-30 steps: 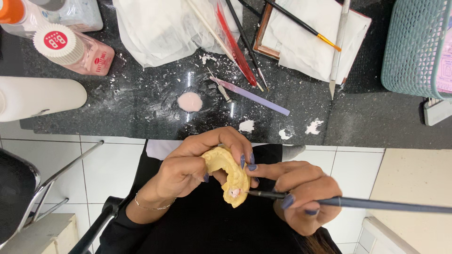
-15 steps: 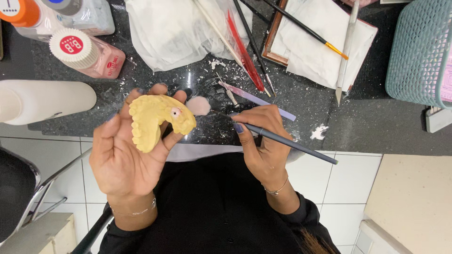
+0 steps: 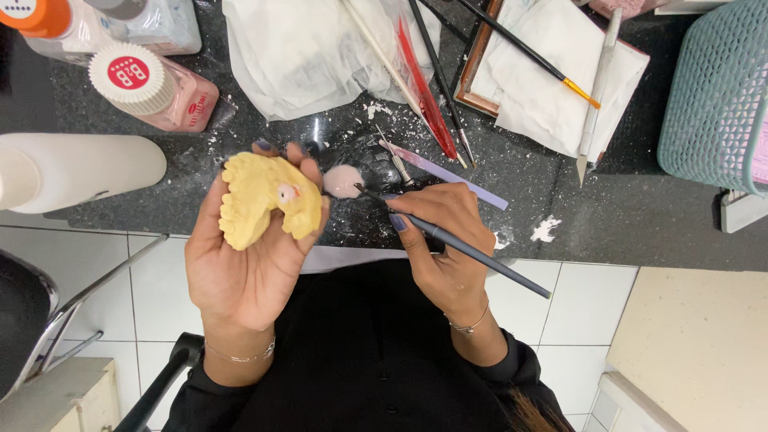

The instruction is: The person holds a yellow dental model in one hand and uses a fine brush to apply and shape small amounts of pink acrylic material onto the tooth area of the model, repeatedly picking up material and working it onto the same spot throughout the clip.

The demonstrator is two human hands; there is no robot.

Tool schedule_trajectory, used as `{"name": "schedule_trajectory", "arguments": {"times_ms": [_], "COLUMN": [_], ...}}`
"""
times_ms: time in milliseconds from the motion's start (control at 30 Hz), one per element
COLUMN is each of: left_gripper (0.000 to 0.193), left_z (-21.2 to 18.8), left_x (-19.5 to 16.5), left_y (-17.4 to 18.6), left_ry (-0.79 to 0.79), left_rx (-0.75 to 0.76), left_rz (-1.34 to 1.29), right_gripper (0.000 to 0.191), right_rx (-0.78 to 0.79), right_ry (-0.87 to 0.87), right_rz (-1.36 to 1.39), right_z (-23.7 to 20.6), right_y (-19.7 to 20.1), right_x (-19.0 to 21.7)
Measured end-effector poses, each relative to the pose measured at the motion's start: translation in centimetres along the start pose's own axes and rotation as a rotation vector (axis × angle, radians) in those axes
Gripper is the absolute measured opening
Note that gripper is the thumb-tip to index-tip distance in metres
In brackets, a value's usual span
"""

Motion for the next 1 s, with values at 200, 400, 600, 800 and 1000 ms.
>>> {"name": "schedule_trajectory", "arguments": {"times_ms": [200,400,600,800,1000], "left_gripper": [0.037,0.041,0.045,0.046,0.047], "left_z": [-0.6,-1.0,-0.5,-0.3,-0.4], "left_x": [0.5,4.2,6.5,7.0,7.1], "left_y": [-0.5,-1.6,-1.8,-1.9,-1.7], "left_ry": [-0.067,0.336,0.56,0.591,0.607], "left_rx": [0.037,0.182,0.113,0.11,0.105], "left_rz": [0.374,0.47,0.47,0.482,0.45], "right_gripper": [0.013,0.009,0.013,0.016,0.019], "right_rx": [-0.15,-0.099,0.167,0.217,0.209], "right_ry": [-0.137,0.006,0.06,0.121,0.204], "right_rz": [0.455,0.802,0.671,0.628,0.641], "right_z": [-1.7,-3.8,-4.4,-4.5,-4.1], "right_y": [2.2,5.2,7.6,7.8,7.6], "right_x": [-1.9,-1.1,0.9,1.6,1.9]}}
Point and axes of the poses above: each hand's wrist, its own z-axis towards the middle knuckle, its own y-axis out of the back of the hand, x = y × z, the point moved 5 cm from there along z, towards the middle knuckle, and after that the axes turned 11 degrees about -x, right-handed, at the moved point
